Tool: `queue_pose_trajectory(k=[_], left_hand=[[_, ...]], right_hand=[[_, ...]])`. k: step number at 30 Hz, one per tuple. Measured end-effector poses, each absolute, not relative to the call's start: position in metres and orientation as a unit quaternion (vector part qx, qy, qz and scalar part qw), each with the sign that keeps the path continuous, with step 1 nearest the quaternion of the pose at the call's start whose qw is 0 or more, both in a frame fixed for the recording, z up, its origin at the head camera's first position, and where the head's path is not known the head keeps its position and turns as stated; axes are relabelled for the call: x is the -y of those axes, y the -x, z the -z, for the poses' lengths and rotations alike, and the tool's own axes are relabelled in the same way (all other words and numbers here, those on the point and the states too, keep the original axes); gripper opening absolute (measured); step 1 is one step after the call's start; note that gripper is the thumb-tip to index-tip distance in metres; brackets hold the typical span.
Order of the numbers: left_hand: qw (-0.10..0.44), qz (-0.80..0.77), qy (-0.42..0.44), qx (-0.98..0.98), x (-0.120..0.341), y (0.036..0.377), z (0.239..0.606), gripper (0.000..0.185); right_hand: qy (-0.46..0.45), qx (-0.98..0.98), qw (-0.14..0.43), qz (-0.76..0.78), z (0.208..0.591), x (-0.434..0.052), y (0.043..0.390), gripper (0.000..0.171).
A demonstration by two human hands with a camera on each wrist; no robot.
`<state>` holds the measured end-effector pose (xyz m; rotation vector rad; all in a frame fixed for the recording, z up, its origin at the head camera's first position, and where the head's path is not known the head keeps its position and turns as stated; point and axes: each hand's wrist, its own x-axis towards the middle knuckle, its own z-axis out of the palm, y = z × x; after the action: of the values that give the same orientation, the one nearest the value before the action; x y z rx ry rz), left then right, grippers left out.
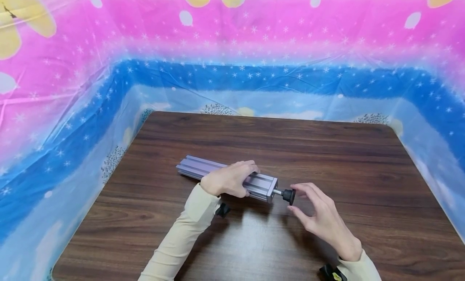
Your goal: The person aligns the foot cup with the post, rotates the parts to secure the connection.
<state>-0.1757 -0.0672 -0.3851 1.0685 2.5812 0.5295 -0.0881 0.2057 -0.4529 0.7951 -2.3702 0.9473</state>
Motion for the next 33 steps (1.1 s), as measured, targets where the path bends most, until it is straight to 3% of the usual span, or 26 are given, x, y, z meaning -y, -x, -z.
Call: queue_pose_trajectory(k=[12, 18, 21, 25, 33], left_hand=[[0.156, -0.185, -0.365, -0.899, 0.0687, 0.1747, 0.3869, 0.058], [0.153, -0.193, -0.365, -0.898, 0.0692, 0.1752, 0.3851, 0.059], [0.152, -0.196, -0.366, -0.897, 0.0694, 0.1754, 0.3840, 0.059], [0.151, -0.196, -0.369, -0.896, 0.0697, 0.1752, 0.3828, 0.059], [0.153, -0.192, -0.369, -0.897, 0.0695, 0.1752, 0.3830, 0.058]], right_hand=[[-0.257, 0.882, 0.236, -0.316, 0.4565, -0.2033, 0.0889, 0.038], [-0.267, 0.879, 0.210, -0.335, 0.4544, -0.2039, 0.0868, 0.065], [-0.292, 0.864, 0.224, -0.343, 0.4534, -0.2041, 0.0873, 0.076], [-0.327, 0.840, 0.259, -0.347, 0.4529, -0.2035, 0.0902, 0.070], [-0.296, 0.858, 0.251, -0.337, 0.4539, -0.2051, 0.0889, 0.059]])
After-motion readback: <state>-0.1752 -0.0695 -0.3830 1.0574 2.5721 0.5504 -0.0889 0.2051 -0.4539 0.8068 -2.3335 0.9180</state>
